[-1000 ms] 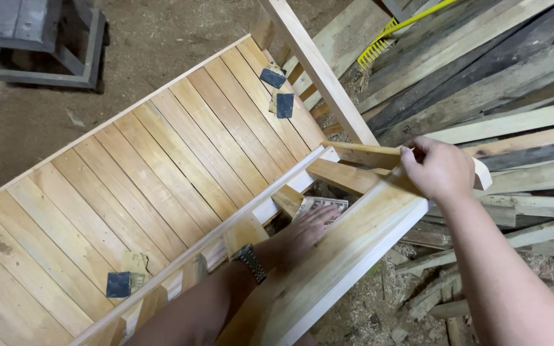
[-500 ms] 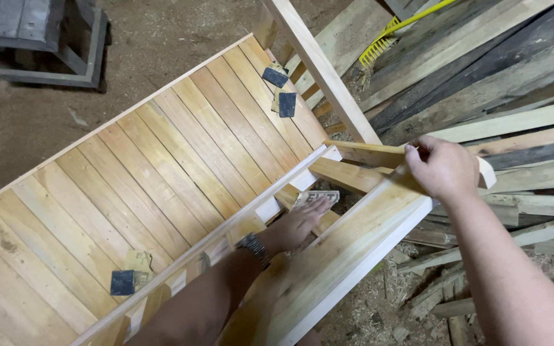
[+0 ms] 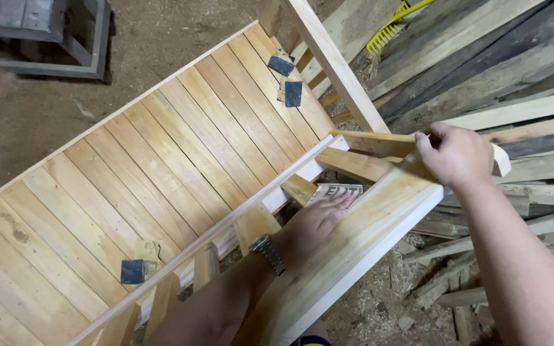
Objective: The person sands a wooden bench frame with sandpaper, rubbing the surfaces of the armrest, backrest rails and slats by hand. They hold the frame steady with one hand while sanding different rails and edges one after another, working along the length of the bench.
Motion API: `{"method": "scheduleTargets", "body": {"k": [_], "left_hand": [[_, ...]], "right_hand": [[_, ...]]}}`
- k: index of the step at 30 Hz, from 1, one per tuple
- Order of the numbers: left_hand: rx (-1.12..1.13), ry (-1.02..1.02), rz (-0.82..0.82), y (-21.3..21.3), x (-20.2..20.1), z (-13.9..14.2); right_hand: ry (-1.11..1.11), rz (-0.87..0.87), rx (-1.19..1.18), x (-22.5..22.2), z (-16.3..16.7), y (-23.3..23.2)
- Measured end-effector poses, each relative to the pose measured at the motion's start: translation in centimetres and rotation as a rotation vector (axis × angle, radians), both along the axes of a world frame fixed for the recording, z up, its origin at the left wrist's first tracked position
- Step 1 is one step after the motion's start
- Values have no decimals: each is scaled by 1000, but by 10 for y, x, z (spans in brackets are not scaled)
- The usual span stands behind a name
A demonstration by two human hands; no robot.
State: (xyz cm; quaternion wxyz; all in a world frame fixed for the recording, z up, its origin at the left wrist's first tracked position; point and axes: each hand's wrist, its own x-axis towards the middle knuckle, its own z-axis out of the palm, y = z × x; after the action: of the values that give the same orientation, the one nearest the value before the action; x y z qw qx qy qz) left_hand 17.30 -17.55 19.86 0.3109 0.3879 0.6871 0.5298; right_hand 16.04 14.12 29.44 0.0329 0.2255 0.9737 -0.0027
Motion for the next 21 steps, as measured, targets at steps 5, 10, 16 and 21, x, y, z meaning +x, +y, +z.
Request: {"method": "scheduleTargets", "body": {"k": [5,10,16,21], "left_hand": [[-3,-15,-64,-6,-9,-4],[-25,-23,-56,-5,-12,-13],[-131,6,-26,-26,5,-6],[-95,14,-32,-33,12,-2]], "right_hand": [[-8,-27,3,-2,-1,0],[-16,-22,5,-1,-3,1],[2,-17,-7,-5,0,1],[-36,-46,-6,-6,-3,3]]}}
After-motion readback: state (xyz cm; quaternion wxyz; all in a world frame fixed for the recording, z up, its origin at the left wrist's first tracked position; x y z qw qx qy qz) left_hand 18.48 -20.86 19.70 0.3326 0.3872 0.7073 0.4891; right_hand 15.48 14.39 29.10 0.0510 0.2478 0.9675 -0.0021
